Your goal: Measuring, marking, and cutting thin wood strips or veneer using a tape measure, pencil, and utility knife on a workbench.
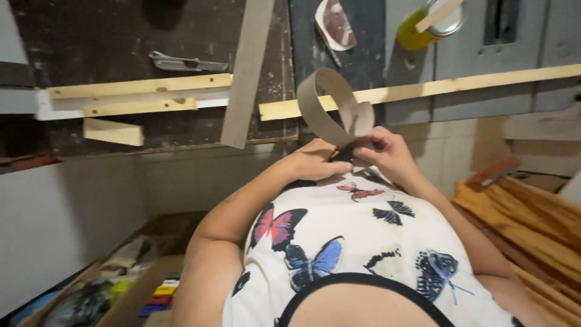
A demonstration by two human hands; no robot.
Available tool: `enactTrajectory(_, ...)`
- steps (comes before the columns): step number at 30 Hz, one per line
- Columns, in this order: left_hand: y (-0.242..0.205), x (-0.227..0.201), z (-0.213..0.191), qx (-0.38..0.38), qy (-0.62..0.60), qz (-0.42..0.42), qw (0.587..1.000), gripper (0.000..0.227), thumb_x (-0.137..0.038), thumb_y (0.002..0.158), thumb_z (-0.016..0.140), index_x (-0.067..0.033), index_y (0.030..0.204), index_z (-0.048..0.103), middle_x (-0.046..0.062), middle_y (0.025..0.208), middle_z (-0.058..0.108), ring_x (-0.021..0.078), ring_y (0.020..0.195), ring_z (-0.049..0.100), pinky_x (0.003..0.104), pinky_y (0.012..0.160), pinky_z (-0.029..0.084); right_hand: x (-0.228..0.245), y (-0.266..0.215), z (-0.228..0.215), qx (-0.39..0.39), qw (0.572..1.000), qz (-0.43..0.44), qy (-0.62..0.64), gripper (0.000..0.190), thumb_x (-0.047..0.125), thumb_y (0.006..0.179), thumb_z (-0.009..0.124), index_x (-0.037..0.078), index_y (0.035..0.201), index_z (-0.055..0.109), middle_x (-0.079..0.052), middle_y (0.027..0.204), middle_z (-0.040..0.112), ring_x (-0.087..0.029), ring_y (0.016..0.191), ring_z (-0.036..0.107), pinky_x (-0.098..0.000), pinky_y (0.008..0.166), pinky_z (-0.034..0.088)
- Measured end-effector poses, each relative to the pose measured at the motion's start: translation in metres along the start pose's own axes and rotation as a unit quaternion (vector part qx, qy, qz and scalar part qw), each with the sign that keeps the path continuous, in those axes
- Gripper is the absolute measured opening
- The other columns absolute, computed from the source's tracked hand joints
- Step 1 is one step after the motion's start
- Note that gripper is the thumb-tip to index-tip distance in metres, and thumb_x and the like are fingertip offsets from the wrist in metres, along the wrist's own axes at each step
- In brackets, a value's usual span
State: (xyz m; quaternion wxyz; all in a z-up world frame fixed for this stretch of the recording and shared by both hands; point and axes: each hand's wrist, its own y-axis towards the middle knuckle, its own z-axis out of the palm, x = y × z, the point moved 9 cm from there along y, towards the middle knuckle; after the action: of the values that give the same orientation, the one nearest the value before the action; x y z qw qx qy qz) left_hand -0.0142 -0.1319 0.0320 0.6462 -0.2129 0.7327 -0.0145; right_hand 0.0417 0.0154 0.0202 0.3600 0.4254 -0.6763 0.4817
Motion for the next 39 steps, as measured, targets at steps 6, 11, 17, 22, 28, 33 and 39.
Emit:
enactTrajectory(6, 0.007, -0.004, -0.014, -0.033, -0.026, -0.091, 0.995, 0.043, -0.034, 0.08, 0.069, -0.0189, 0.12, 0.072, 0.006, 0.121, 0.075, 0.0288, 0.125, 0.068, 0.048, 0.105, 0.053, -0.005, 0.017, -0.014, 0.053, 0.998, -0.023, -0.02, 0.02, 0.018, 0.088, 0.088, 0.009, 0.106, 0.083, -0.008, 0.095, 0.068, -0.013, 0.09, 0.053, -0.0275, 0.082, 0.042)
enactTrajectory(11, 0.037, -0.022, -0.006, -0.025, -0.055, -0.181, 0.982, 0.063, -0.058, 0.086, 0.058, -0.016, 0.13, 0.074, 0.014, 0.137, 0.071, 0.0333, 0.138, 0.061, 0.051, 0.112, 0.048, 0.018, 0.027, -0.047, 0.051, 0.995, -0.072, -0.042, 0.02, 0.009, 0.088, 0.081, 0.012, 0.107, 0.082, -0.008, 0.095, 0.068, -0.015, 0.09, 0.058, -0.0309, 0.083, 0.048)
enactTrajectory(17, 0.086, -0.007, 0.001, -0.123, -0.249, -0.127, 0.952, 0.041, -0.046, 0.084, 0.066, -0.0127, 0.103, 0.081, 0.008, 0.102, 0.075, 0.0238, 0.1, 0.071, 0.04, 0.087, 0.054, 0.021, 0.03, -0.102, 0.054, 0.992, -0.105, -0.046, 0.014, 0.01, 0.091, 0.081, 0.009, 0.105, 0.082, -0.005, 0.093, 0.065, -0.007, 0.077, 0.048, -0.0234, 0.067, 0.049)
enactTrajectory(22, 0.133, 0.028, 0.015, -0.153, -0.432, -0.143, 0.877, 0.062, -0.022, 0.083, 0.068, -0.0099, 0.144, 0.067, 0.012, 0.138, 0.069, 0.028, 0.12, 0.07, 0.035, 0.097, 0.061, 0.041, 0.023, -0.12, 0.11, 0.974, -0.191, -0.052, 0.017, 0.022, 0.092, 0.084, 0.009, 0.103, 0.078, -0.008, 0.089, 0.062, -0.014, 0.069, 0.051, -0.0291, 0.061, 0.046)
enactTrajectory(28, 0.126, 0.004, 0.018, -0.102, -0.5, -0.093, 0.855, 0.032, -0.029, 0.095, 0.067, -0.0071, 0.116, 0.077, 0.014, 0.095, 0.078, 0.0233, 0.087, 0.08, 0.038, 0.077, 0.069, 0.034, 0.022, -0.127, 0.126, 0.96, -0.241, -0.068, 0.023, 0.028, 0.092, 0.085, 0.009, 0.103, 0.077, -0.01, 0.091, 0.066, -0.021, 0.071, 0.059, -0.0327, 0.065, 0.049)
enactTrajectory(33, 0.118, -0.009, 0.009, -0.099, -0.46, -0.062, 0.88, 0.032, -0.037, 0.102, 0.067, -0.0079, 0.113, 0.076, 0.015, 0.094, 0.074, 0.022, 0.087, 0.078, 0.038, 0.074, 0.07, 0.034, 0.029, -0.121, 0.13, 0.962, -0.233, -0.056, 0.018, 0.02, 0.093, 0.083, 0.007, 0.104, 0.075, -0.012, 0.093, 0.067, -0.025, 0.07, 0.061, -0.0351, 0.065, 0.051)
enactTrajectory(39, 0.101, -0.049, -0.018, -0.151, -0.26, -0.051, 0.952, 0.037, -0.042, 0.087, 0.088, -0.0144, 0.11, 0.077, 0.004, 0.089, 0.068, 0.014, 0.091, 0.068, 0.027, 0.08, 0.061, 0.051, 0.027, -0.108, 0.116, 0.936, -0.311, -0.118, 0.022, 0.004, 0.085, 0.086, 0.004, 0.102, 0.072, -0.017, 0.099, 0.071, -0.038, 0.081, 0.073, -0.0415, 0.068, 0.06)
